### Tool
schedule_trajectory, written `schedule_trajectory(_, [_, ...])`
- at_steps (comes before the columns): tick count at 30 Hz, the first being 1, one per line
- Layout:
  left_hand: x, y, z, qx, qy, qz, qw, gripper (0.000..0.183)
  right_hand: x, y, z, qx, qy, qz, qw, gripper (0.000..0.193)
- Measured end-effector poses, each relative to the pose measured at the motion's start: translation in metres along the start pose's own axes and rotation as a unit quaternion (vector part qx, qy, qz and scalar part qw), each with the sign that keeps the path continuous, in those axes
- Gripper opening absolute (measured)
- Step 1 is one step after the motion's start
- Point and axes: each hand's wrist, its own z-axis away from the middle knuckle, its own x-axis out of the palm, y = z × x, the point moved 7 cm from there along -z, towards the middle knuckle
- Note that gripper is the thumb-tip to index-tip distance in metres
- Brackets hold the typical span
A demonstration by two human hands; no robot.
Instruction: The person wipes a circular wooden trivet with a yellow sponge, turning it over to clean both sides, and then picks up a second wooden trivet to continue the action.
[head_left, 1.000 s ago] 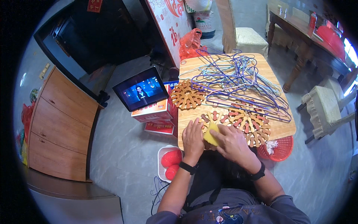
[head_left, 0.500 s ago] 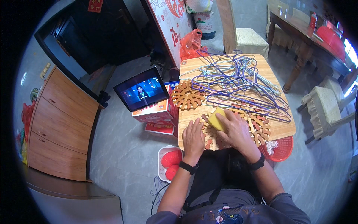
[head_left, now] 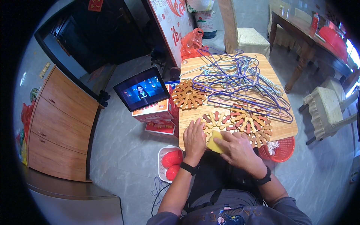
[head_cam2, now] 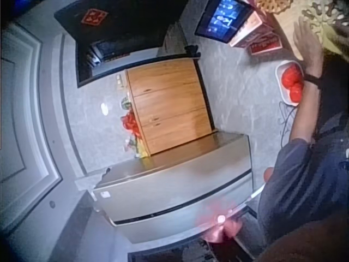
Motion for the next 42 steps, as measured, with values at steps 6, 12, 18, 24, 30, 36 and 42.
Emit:
schedule_trajectory(6, [-0.004,-0.001,-0.001,0.009,0.014,0.02,1.0,0.042,-0.002,0.023,-0.021,0.053,0.035,-0.065,0.996,0.059])
schedule_trajectory(12, [-0.007,0.003,-0.002,0.005,0.018,0.005,1.0,0.04,0.014,0.036,-0.046,0.09,0.048,-0.023,0.994,0.058])
schedule_trajectory(18, [-0.002,0.0,0.0,0.005,0.017,0.009,1.0,0.042,0.015,0.025,-0.03,0.043,0.057,-0.021,0.997,0.058])
schedule_trajectory(24, [0.0,-0.001,-0.001,0.0,-0.001,0.015,1.0,0.047,0.006,0.002,-0.001,-0.005,0.034,-0.018,0.999,0.055])
schedule_trajectory(30, [-0.003,-0.001,-0.002,0.005,0.003,0.013,1.0,0.044,-0.002,0.026,-0.018,0.04,0.047,-0.06,0.996,0.059])
schedule_trajectory(36, [-0.004,0.002,-0.002,0.003,0.02,0.004,1.0,0.041,0.006,0.045,-0.054,0.1,0.045,0.001,0.994,0.056])
schedule_trajectory(42, [-0.002,0.001,0.001,0.003,0.02,-0.002,1.0,0.042,0.014,0.024,-0.039,0.055,0.02,0.028,0.998,0.055])
